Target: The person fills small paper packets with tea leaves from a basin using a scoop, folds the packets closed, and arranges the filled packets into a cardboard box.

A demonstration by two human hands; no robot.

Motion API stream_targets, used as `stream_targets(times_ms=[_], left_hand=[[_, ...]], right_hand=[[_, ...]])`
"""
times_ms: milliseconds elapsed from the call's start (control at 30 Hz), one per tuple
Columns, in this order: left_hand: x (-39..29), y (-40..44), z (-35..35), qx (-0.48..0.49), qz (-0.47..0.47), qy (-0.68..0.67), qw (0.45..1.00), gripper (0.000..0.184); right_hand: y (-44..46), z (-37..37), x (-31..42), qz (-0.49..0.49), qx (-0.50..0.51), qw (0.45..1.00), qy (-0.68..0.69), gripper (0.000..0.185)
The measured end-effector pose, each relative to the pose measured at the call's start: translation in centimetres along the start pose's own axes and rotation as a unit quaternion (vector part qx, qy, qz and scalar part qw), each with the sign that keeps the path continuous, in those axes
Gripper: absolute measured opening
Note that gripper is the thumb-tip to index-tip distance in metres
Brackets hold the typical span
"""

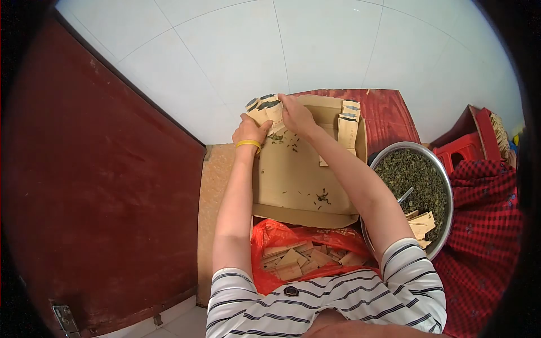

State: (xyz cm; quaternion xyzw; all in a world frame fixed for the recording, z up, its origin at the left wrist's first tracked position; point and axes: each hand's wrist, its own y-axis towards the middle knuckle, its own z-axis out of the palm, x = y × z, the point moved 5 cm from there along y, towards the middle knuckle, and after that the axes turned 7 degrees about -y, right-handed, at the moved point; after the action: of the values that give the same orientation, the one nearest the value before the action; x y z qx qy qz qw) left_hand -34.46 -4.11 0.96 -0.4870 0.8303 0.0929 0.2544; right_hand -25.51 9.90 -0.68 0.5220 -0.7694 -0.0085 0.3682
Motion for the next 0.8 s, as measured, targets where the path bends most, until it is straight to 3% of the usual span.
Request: stream_targets(times_ms=[367,433,500,567,633,667,700,767,800], left_hand=[[0.8,-0.2,-0.2,-0.008,0.02,-0.019,1.0,0.1],[0.2,-0.3,-1.0,-0.054,0.036,-0.025,0.998,0.116],[0.4,-0.5,-0.8,-0.03,0.023,-0.055,0.998,0.112],[-0.1,-0.7,-0.9,-0.165,0.138,-0.03,0.976,0.102],[-1.7,-1.4,-1.9,-0.2,0.217,-0.077,0.952,0.088],[-3.0,-2.5,-2.4,-0.265,0.289,-0.073,0.917,0.07],[-4.3,-3.0,-2.4,-0.259,0.295,-0.078,0.916,0.07],[-7.1,-4.4,-1.8,-0.051,0.294,-0.142,0.944,0.056],[-9.2,-5.8,-1.3,0.055,0.247,-0.096,0.963,0.05]], right_hand=[[-0.2,-0.3,-0.2,0.048,-0.009,0.998,0.041,0.046],[-0.5,-0.8,-0.1,0.042,-0.015,0.998,0.035,0.047],[-0.5,-1.1,0.4,0.075,0.028,0.995,0.056,0.048],[-0.1,-0.6,-0.4,0.099,0.003,0.993,0.059,0.047],[0.1,-1.5,-0.6,0.055,-0.039,0.997,0.025,0.046],[0.7,-2.3,-1.1,0.059,-0.039,0.997,0.014,0.043],[0.9,-5.0,-1.0,0.066,-0.042,0.997,0.008,0.043],[0.9,-10.1,0.3,0.053,0.072,0.993,-0.076,0.04],[0.9,-11.4,-0.8,0.052,0.097,0.985,-0.131,0.043]])
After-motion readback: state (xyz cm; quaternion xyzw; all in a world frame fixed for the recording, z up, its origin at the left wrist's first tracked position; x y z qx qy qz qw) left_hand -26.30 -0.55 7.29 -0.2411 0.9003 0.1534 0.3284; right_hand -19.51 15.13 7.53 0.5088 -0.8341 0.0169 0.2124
